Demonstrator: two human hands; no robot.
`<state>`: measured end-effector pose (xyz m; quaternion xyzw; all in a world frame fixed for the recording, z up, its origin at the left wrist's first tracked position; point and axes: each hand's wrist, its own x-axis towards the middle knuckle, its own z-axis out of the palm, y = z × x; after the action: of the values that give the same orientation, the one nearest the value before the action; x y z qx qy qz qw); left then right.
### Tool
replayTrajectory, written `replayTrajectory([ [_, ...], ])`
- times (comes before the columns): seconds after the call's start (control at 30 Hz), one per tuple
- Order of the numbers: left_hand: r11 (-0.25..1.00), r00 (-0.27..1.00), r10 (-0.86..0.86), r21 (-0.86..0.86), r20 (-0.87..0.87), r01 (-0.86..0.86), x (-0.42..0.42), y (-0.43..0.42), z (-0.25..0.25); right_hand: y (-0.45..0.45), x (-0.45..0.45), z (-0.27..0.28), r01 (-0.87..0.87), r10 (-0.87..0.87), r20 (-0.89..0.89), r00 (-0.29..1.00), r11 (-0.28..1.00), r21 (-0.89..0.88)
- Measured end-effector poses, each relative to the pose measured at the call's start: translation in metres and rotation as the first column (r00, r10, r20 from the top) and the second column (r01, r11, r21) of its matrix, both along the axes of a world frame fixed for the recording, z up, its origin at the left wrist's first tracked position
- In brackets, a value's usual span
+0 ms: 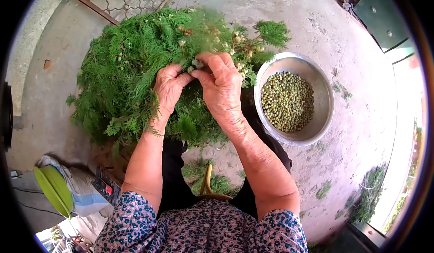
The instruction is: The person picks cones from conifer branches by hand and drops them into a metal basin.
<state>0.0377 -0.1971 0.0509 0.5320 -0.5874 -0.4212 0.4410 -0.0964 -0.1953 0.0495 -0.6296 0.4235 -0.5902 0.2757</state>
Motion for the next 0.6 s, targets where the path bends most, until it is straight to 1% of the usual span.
replayTrajectory([
  [0.07,0.999,0.998,-0.026,0.024,0.057,0.024,0.000,0.000,-0.001,-0.001,-0.003,-0.002,-0.009,0.010,-0.033,0.999,1.000,0.024],
  [0.1,0.999,0.995,-0.033,0.026,0.091,0.031,0.001,-0.001,-0.002,-0.003,-0.005,-0.002,-0.023,0.025,-0.036,0.999,0.998,0.066],
  [0.13,0.999,0.995,-0.033,0.027,0.090,0.030,0.000,-0.001,-0.004,-0.005,-0.007,-0.003,-0.023,0.026,-0.037,0.999,0.997,0.067],
  [0.2,0.999,0.999,-0.042,0.006,0.009,0.042,-0.002,-0.002,-0.007,-0.008,-0.010,-0.006,-0.040,0.040,0.002,0.999,0.993,0.110],
  [0.27,0.999,0.999,-0.044,0.015,0.008,0.043,-0.004,-0.001,-0.004,-0.008,-0.013,-0.004,-0.041,0.043,-0.016,0.999,0.993,0.112],
  [0.33,0.999,0.999,-0.044,0.023,0.007,0.044,-0.002,-0.002,-0.004,-0.006,-0.014,0.000,-0.046,0.056,-0.077,0.995,0.990,0.136],
  [0.4,0.999,0.997,-0.030,0.045,0.076,0.027,0.000,-0.005,-0.006,-0.006,-0.016,0.002,-0.049,0.064,-0.113,0.992,0.990,0.129],
  [0.47,1.000,0.997,-0.016,0.023,0.070,0.014,-0.004,-0.004,-0.004,-0.007,-0.018,0.000,-0.051,0.069,-0.148,0.987,0.991,0.124],
  [0.53,1.000,0.998,-0.003,0.002,0.062,0.003,-0.006,-0.004,-0.004,-0.007,-0.018,-0.004,0.001,0.029,-0.244,0.969,0.992,0.123],
  [0.57,1.000,0.998,0.001,-0.005,0.057,-0.001,-0.007,-0.004,-0.005,-0.007,-0.019,-0.003,0.002,0.029,-0.245,0.969,0.992,0.124],
  [0.6,1.000,0.999,0.004,-0.012,0.051,-0.004,-0.007,-0.004,-0.006,-0.007,-0.020,-0.002,-0.039,0.078,-0.190,0.979,0.978,0.205],
])
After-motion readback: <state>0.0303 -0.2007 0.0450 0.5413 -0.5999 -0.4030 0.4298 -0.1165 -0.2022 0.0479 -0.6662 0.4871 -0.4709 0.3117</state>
